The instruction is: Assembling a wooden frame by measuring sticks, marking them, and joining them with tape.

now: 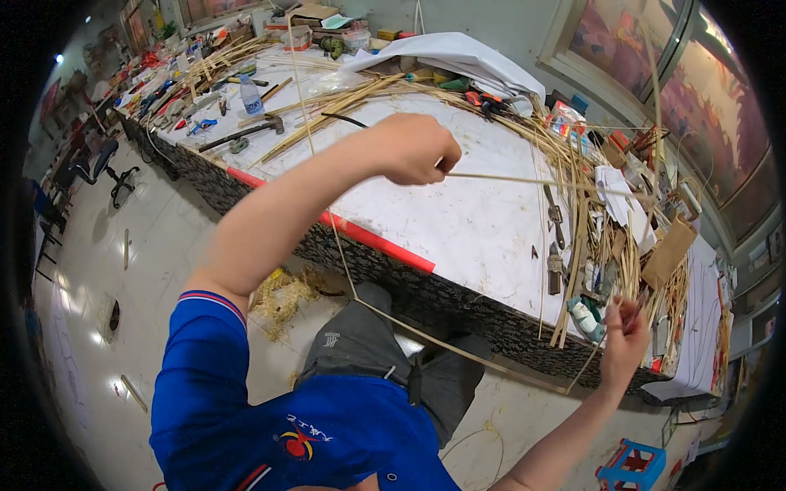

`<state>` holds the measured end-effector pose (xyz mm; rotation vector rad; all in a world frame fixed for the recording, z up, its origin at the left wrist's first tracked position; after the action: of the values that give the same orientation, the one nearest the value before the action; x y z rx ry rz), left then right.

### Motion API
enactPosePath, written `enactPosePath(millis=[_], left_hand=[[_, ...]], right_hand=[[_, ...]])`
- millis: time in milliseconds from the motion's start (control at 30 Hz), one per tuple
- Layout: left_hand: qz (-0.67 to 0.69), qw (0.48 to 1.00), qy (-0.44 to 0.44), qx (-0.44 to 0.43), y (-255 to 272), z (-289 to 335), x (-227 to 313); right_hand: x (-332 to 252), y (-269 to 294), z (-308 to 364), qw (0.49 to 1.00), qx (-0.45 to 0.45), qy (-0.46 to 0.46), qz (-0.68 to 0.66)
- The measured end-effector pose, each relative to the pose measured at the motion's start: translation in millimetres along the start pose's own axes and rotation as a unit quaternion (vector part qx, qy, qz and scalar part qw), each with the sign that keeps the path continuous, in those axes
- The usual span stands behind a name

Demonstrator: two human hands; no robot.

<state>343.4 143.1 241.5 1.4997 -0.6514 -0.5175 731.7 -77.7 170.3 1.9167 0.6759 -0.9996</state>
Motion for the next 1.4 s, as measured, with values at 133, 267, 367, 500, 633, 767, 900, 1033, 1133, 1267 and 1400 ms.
enactPosePath(millis=[133, 267, 367, 500, 633, 767, 900, 1033, 1133, 1267, 1400], left_hand=[[0.039, 0.995, -0.085, -0.021, 47, 20, -15], [0.100, 0.995, -0.017, 0.012, 98, 62, -39], [0.142, 0.988, -0.031, 0.057, 129, 78, -54], [0.261, 0.958, 0.062, 0.103, 160, 117, -55], [0.419, 0.875, 0.101, 0.220, 145, 119, -87], [0.502, 0.780, 0.064, 0.369, 95, 67, -142], [0.621, 0.686, 0.044, 0.377, 41, 7, -133], [0.728, 0.542, 0.079, 0.412, -14, -45, -111], [0.761, 0.489, 0.092, 0.415, -49, -70, -90], [0.805, 0.418, 0.110, 0.407, -87, -92, -42], [0.831, 0.358, 0.183, 0.384, -145, -101, -24]], right_hand=[[-62, 16, -34, 0.985, 0.027, 0.119, 0.119], [-134, 7, -43, 0.953, 0.101, 0.234, 0.163], [-167, 45, -13, 0.887, 0.232, 0.373, 0.145], [-146, 32, 46, 0.919, 0.263, 0.294, 0.007], [-125, -67, 65, 0.962, 0.125, 0.239, -0.049], [-70, -140, 75, 0.988, -0.094, 0.083, -0.093], [-8, -191, 71, 0.992, -0.121, 0.007, -0.037], [41, -208, 69, 0.996, -0.087, -0.001, -0.021], [59, -199, 72, 0.989, -0.113, -0.094, -0.004], [106, -175, 82, 0.993, -0.050, -0.081, -0.074], [110, -142, 99, 0.984, -0.049, -0.109, 0.132]])
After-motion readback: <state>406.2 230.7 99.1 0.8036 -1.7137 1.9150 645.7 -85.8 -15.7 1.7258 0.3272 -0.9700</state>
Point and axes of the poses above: each hand's wrist, its own z-axis away from the middle knuckle, its own y-axis out of the back of the hand, x = y × z, the point moved 3 cm from there along -z, towards the middle knuckle, and after that the axes turned 5 degrees about -x, right-handed, at the moved point
